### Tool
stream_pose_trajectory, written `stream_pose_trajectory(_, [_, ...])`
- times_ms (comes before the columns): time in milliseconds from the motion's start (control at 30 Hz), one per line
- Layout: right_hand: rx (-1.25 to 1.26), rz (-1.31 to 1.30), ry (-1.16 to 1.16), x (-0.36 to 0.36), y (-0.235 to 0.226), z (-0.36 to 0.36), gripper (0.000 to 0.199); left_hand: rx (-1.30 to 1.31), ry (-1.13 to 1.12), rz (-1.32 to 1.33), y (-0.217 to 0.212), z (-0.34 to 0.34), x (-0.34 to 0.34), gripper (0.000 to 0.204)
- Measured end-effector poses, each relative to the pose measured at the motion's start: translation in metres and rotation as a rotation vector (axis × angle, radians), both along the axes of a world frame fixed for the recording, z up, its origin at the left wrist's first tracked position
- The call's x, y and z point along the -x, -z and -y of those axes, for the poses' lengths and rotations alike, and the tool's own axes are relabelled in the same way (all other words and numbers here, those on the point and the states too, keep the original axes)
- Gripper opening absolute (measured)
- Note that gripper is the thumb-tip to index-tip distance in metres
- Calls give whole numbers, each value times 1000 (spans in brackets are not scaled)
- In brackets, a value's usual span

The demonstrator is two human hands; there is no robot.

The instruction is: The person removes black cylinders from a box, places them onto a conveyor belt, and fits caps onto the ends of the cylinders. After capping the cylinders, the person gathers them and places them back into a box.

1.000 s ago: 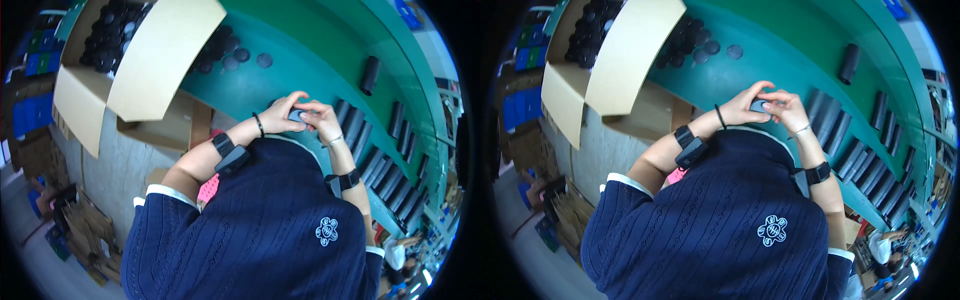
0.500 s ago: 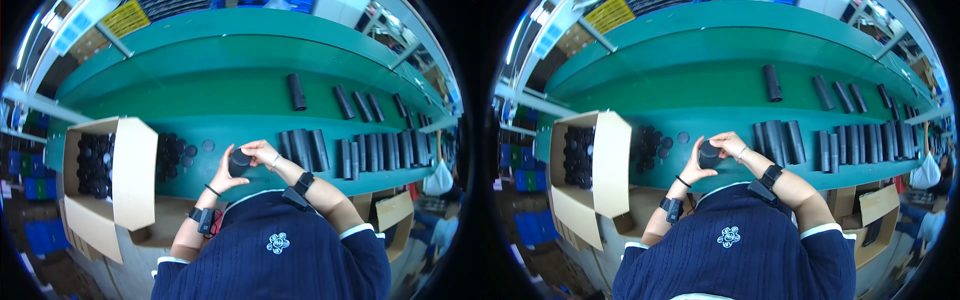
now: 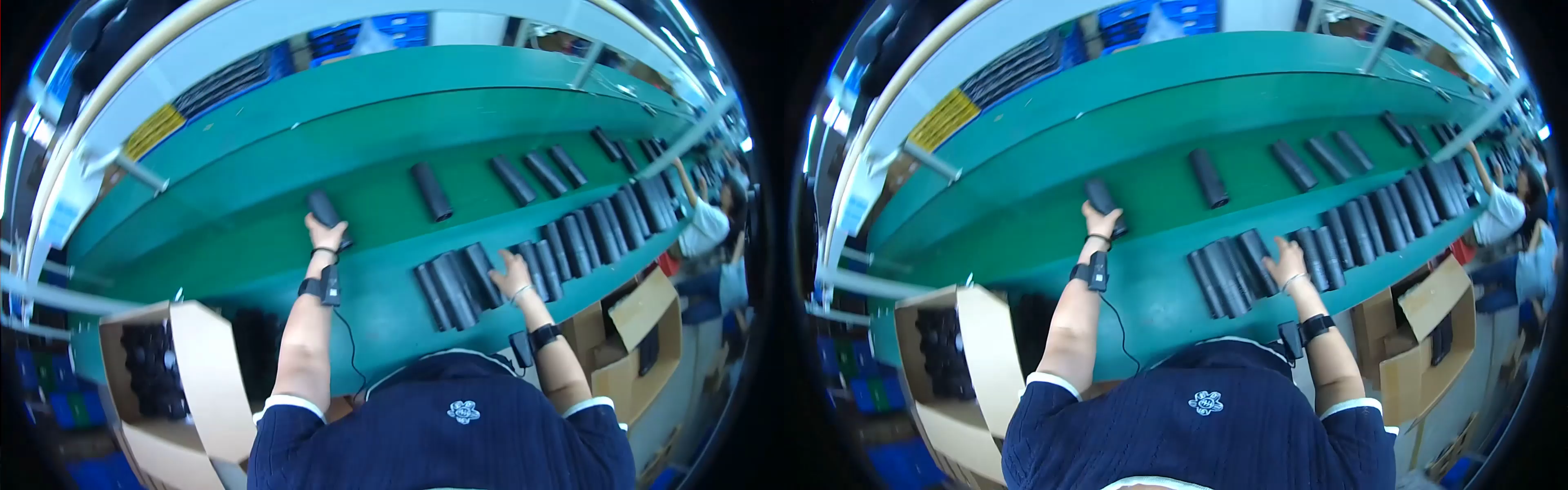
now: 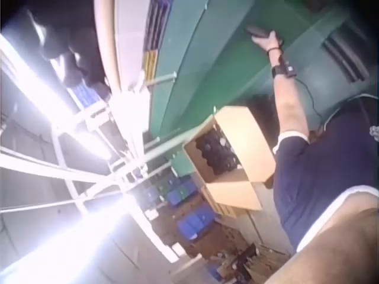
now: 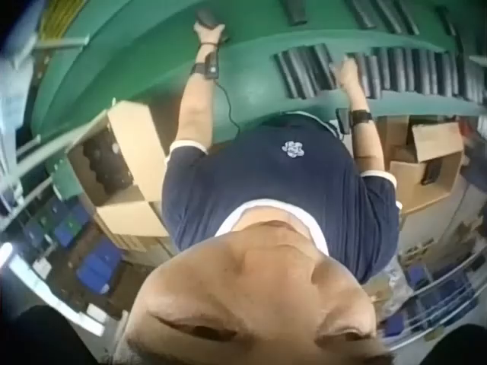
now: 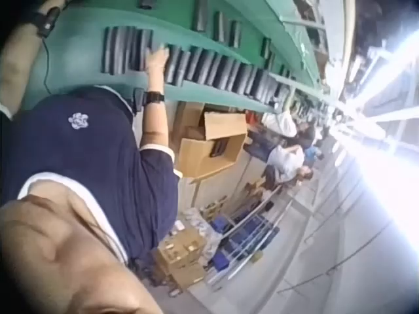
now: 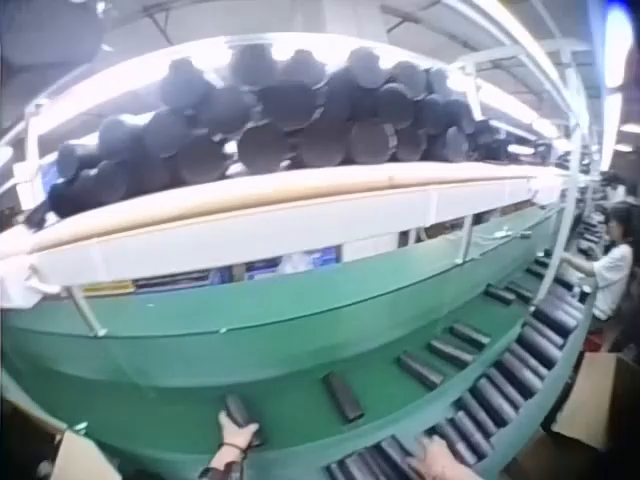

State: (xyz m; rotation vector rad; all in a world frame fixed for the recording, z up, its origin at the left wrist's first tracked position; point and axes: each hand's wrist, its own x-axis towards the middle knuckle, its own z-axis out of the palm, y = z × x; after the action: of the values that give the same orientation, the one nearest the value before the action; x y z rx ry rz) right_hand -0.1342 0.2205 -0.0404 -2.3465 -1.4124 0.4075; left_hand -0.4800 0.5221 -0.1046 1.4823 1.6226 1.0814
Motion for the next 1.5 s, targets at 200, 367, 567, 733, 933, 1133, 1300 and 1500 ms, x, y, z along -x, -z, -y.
stream_pose_trajectory(200, [112, -252, 17, 10, 27, 20, 82, 157, -87, -681, 41, -35, 10, 91])
stream_pose_trajectory(367, [-157, -297, -32, 1, 8, 12, 72, -287, 54, -620, -44, 14, -13, 64])
stream_pose_trajectory(567, [-141, -1039, -378, 96, -110, -28, 77, 181, 861, 512, -148, 156, -42, 71])
stream_pose_trajectory(733, [-165, -1022, -535, 148, -71, -41, 41, 61, 752, 442, -132, 212, 3, 73])
stream_pose_trajectory(933, [117, -1458, -375, 195, -45, -35, 25, 63, 661, 201, -93, 255, 54, 70])
stream_pose_trajectory(1133, [130, -1501, -308, 210, -34, -28, 22, 34, 567, 484, -82, 270, 58, 70])
stream_pose_trajectory(1300, [125, -1458, -317, 210, -32, -37, 20, -6, 599, 269, -76, 266, 61, 71])
stream_pose_trajectory(1500, [158, -1438, -288, 211, -29, -40, 20, 99, 615, 386, -64, 267, 60, 66])
